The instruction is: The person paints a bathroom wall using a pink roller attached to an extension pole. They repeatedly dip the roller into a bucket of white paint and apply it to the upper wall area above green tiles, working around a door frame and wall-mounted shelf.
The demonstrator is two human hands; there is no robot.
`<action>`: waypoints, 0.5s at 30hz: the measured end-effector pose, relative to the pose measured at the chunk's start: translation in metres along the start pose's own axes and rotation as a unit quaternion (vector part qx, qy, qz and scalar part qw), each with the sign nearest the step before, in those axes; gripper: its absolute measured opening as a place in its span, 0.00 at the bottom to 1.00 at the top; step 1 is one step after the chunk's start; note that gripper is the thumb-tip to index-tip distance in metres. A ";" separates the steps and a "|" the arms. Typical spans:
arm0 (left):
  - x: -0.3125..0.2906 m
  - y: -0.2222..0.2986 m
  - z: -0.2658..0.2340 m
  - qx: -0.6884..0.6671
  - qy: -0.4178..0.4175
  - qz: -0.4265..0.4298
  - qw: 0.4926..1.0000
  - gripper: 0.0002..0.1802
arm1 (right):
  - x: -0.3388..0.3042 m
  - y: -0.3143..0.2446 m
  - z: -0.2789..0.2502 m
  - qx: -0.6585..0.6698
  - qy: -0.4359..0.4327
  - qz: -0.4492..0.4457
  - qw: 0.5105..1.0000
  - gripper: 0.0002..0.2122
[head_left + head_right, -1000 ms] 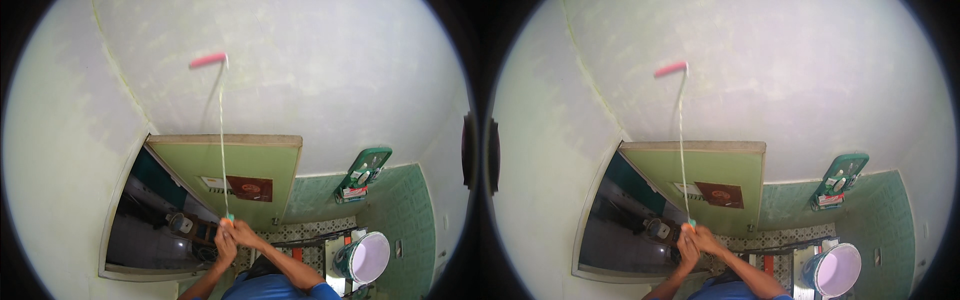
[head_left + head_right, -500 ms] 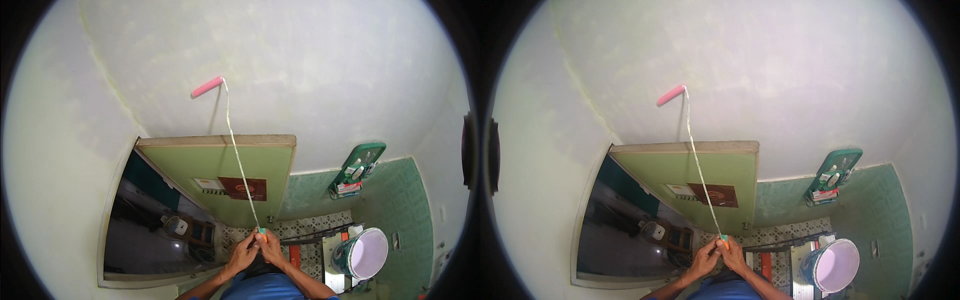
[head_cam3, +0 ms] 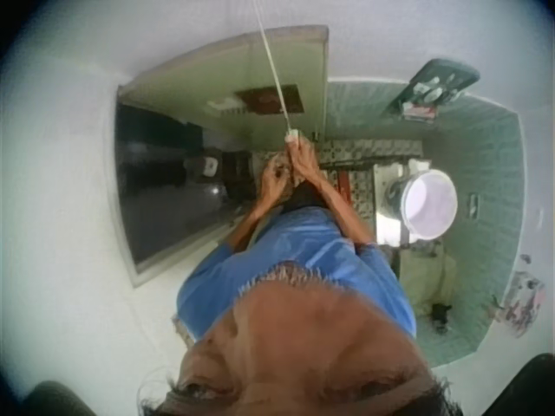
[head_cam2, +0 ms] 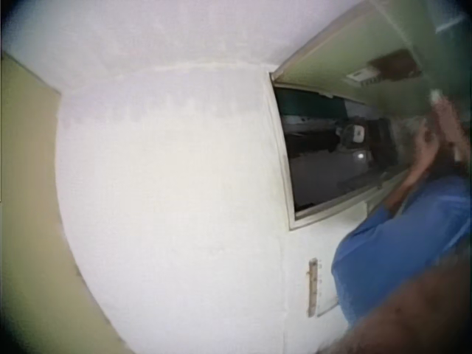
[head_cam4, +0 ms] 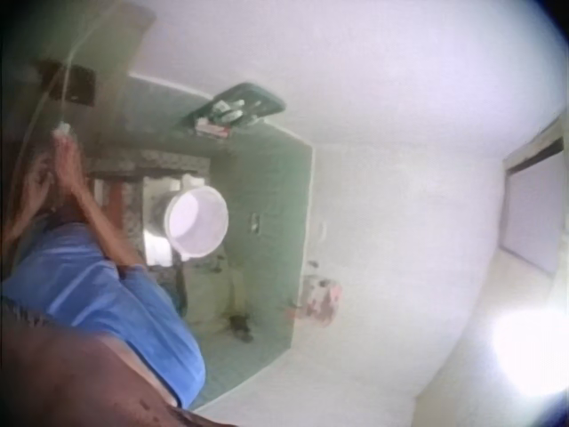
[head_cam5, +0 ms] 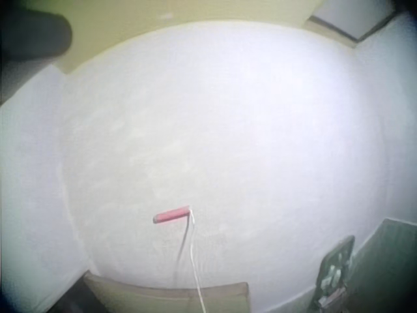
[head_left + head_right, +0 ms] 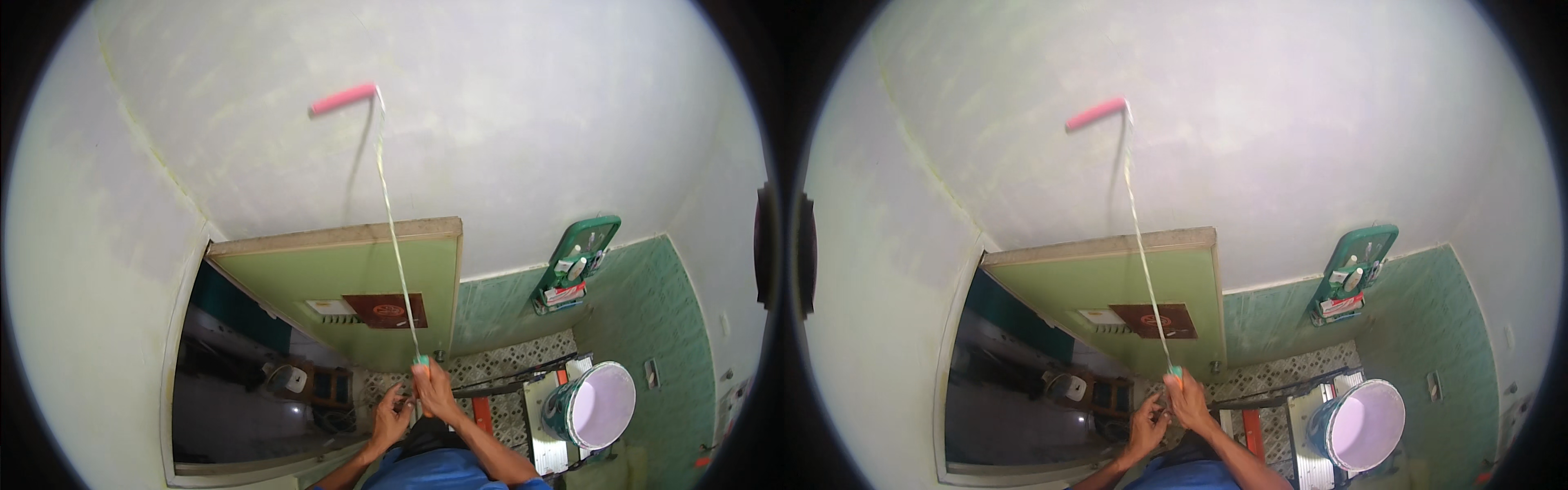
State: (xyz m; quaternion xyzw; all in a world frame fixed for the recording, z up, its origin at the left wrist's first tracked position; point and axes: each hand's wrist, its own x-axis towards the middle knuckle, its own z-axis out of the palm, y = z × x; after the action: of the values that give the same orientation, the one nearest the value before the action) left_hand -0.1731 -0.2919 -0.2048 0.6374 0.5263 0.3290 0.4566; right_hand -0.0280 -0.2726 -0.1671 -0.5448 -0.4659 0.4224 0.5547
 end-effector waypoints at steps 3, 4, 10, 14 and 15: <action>-0.002 -0.023 -0.006 0.006 0.006 -0.033 0.999 0.25 | 0.027 -0.016 0.008 -0.012 -0.004 -0.016 1.000 0.21; -0.003 -0.022 -0.011 0.028 0.004 -0.044 0.999 0.26 | 0.025 -0.004 0.008 -0.027 0.007 -0.022 0.999 0.21; -0.034 -0.108 -0.035 0.165 0.024 -0.198 0.966 0.22 | -0.012 0.022 0.001 -0.031 0.017 0.000 0.999 0.20; -0.092 -0.234 -0.049 0.215 0.008 -0.289 0.933 0.21 | 0.034 -0.008 0.000 -0.055 0.035 -0.051 0.997 0.19; -0.102 -0.239 -0.049 0.190 -0.004 -0.362 0.912 0.21 | 0.039 -0.013 -0.003 -0.063 0.040 -0.054 0.996 0.18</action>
State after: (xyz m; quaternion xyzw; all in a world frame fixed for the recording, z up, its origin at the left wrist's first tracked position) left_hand -0.3293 -0.3720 -0.4022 0.4790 0.7718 0.0319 0.4169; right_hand -0.0174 -0.2355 -0.1516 -0.5690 -0.4975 0.3402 0.5594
